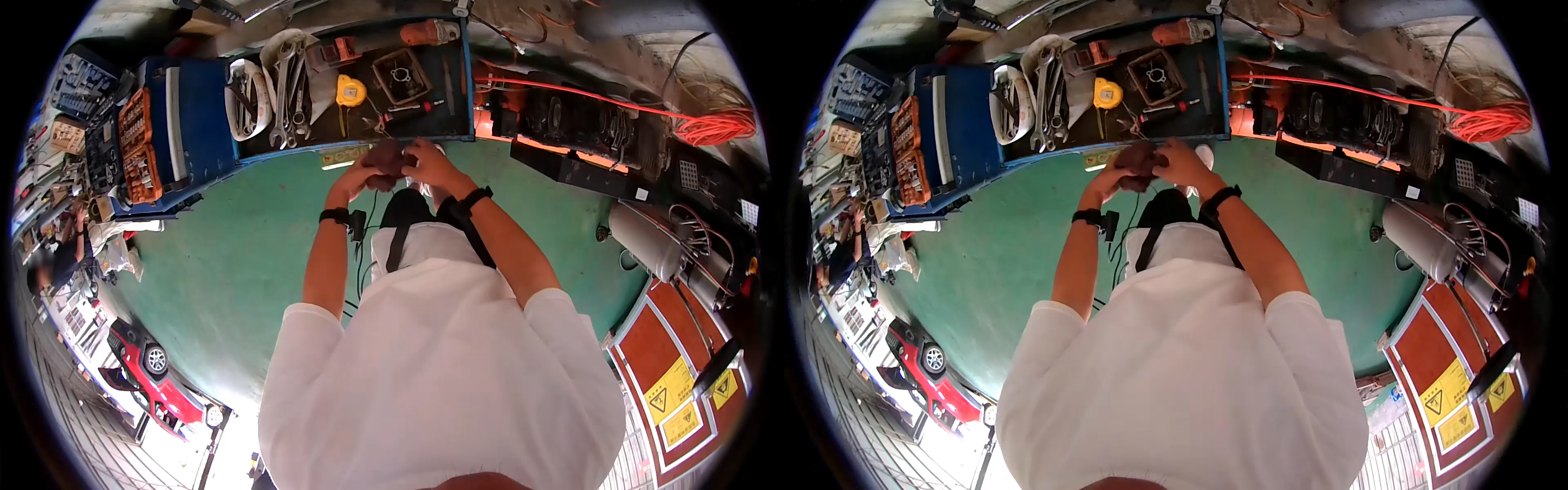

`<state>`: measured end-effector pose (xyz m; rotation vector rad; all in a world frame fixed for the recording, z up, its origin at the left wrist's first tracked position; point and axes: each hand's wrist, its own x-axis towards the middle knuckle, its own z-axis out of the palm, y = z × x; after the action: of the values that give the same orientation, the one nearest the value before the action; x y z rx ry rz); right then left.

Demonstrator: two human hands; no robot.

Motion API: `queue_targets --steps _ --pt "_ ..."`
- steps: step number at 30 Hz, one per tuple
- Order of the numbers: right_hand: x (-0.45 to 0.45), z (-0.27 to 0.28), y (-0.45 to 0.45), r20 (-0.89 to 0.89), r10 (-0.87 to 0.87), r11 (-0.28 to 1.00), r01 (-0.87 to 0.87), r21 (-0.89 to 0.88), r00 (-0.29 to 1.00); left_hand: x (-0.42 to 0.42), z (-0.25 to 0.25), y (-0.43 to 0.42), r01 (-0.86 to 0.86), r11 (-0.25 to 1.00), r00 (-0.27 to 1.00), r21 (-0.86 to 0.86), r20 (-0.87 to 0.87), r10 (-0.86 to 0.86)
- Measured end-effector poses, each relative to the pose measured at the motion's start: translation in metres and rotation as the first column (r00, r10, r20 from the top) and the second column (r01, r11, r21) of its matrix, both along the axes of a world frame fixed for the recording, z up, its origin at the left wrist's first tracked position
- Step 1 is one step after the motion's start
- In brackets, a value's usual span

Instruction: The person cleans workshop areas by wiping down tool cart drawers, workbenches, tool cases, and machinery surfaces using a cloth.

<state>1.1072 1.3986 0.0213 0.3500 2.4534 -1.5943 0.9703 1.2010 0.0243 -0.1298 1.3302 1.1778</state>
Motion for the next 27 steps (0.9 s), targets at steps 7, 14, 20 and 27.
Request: queue_targets --steps 7,14,20,27 --pt "0.037 0.041 0.013 0.036 -0.008 0.969 0.017 -0.246 0.999 0.020 0.020 0.034 0.140 0.967 0.954 0.215 0.233 -0.190" --pt "0.072 0.048 0.031 0.145 -0.256 0.940 0.281 -0.195 0.956 0.029 0.038 0.086 0.477 0.820 0.852 0.317 0.062 -0.520" --pt "0.091 0.072 0.047 0.053 -0.371 0.929 0.370 0.016 0.927 0.017 0.015 0.096 0.710 0.645 0.702 0.282 -0.358 -0.616" --pt "0.113 0.109 0.047 0.083 -0.427 0.904 0.426 0.034 0.900 0.044 0.087 0.125 0.832 0.553 0.513 0.047 -0.445 -0.734"
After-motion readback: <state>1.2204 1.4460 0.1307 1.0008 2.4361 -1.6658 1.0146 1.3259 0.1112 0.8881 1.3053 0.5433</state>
